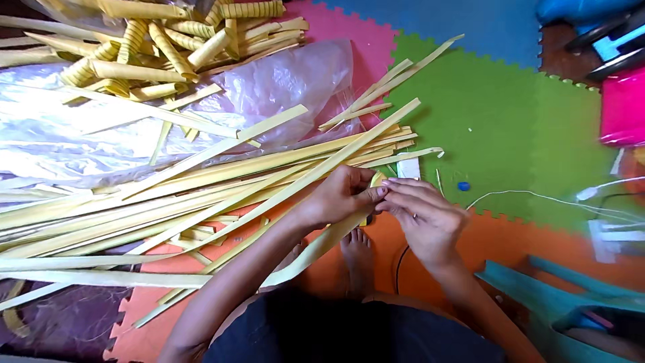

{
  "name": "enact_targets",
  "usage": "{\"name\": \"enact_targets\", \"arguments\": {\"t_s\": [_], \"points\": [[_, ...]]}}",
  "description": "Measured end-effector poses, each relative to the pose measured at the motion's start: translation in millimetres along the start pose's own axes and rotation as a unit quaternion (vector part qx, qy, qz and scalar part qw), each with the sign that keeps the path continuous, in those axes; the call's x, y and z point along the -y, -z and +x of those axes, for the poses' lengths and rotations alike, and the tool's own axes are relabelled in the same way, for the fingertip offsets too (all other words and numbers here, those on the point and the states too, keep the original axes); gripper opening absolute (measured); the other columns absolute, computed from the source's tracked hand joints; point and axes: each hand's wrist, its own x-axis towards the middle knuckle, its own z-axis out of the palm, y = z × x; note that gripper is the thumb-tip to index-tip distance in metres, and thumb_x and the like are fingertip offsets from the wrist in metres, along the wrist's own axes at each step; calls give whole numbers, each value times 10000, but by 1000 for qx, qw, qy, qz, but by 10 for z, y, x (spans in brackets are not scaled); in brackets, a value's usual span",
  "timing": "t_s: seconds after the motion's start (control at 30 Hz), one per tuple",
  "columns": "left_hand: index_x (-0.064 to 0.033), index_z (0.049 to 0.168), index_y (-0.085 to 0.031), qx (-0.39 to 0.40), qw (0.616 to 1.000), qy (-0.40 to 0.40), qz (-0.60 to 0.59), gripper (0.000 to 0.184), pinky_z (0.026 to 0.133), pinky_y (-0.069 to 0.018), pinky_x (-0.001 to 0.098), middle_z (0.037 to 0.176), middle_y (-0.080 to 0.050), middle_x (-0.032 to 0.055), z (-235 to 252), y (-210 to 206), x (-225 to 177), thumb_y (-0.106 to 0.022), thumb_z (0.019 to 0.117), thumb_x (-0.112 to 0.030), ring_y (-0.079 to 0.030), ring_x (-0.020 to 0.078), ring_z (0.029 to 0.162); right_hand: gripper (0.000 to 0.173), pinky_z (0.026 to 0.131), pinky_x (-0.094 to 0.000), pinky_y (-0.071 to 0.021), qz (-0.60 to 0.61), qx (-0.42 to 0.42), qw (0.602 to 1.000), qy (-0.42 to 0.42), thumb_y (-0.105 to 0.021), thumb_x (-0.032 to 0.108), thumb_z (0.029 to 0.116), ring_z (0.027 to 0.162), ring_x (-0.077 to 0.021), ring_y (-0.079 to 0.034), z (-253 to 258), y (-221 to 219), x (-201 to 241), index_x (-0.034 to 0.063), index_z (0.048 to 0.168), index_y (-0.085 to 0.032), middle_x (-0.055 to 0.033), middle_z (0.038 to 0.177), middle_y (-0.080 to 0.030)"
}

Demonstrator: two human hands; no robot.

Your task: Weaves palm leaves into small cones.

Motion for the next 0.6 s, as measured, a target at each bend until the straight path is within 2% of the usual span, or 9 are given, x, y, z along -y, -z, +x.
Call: {"name": "enact_targets", "arguments": {"t_s": [0.07,0.17,0.27,0.33,0.37,0.43,0.5,0.57,0.6], "points": [[57,1093,-648,5,1000,-24,9,127,720,-624,241,868,-734,75,26,-1,9,-563,1029,-11,-725,89,752,118,880,-259,-610,85,29,993,-82,-736,109,931,1008,-96,-727,132,109,-22,32,1012,-776,-38,1061,-768],[54,990,-640,-29,996,-41,79,160,633,-636,265,788,-735,98,42,-96,-22,-564,1047,-75,-734,126,656,234,743,-196,-567,111,99,970,-190,-583,88,1020,881,-44,-663,286,165,-16,32,1205,-715,-26,1086,-693],[48,958,-652,2,1000,14,19,339,569,-629,264,722,-725,90,16,-95,-57,-442,1110,-170,-720,128,586,136,739,-191,-580,130,111,962,-215,-620,27,973,841,-47,-655,296,127,-9,25,1084,-698,-25,992,-655],[-21,1035,-628,74,985,99,-117,519,627,-626,255,786,-750,60,-21,-32,-24,-203,1143,-299,-740,113,668,110,742,-186,-581,149,88,970,-168,-643,2,939,854,-38,-650,245,126,-16,21,1024,-709,-9,975,-648],[-53,1033,-633,100,972,127,-168,553,657,-620,246,808,-749,39,-38,-6,3,-168,1137,-333,-739,97,712,107,759,-189,-587,160,81,974,-139,-656,9,940,887,-38,-655,211,125,-28,43,1016,-723,4,999,-657],[-72,1011,-639,133,968,118,-175,412,687,-576,185,803,-692,-30,-21,48,51,-268,1129,-205,-674,23,735,87,795,-194,-592,164,69,980,-90,-699,67,947,957,-43,-653,146,124,-75,103,1011,-746,14,1073,-644],[-53,963,-642,100,989,76,-78,236,625,-472,144,746,-602,-42,17,71,55,-447,1083,-112,-558,-7,669,143,795,-177,-574,180,75,977,-88,-716,146,955,962,-28,-606,85,141,-131,161,1093,-751,29,1120,-564],[-15,913,-654,44,999,23,22,164,554,-435,175,694,-577,10,40,57,30,-582,1034,-100,-523,34,596,237,725,-206,-605,268,86,945,-165,-673,261,991,867,-22,-656,20,142,-143,221,1221,-709,78,1119,-627],[-5,909,-666,23,998,2,65,141,537,-447,189,694,-598,33,33,42,8,-630,1009,-97,-539,57,583,247,703,-232,-612,327,75,915,-225,-653,236,995,821,-42,-686,0,127,-118,232,1239,-694,72,1086,-688]]}}
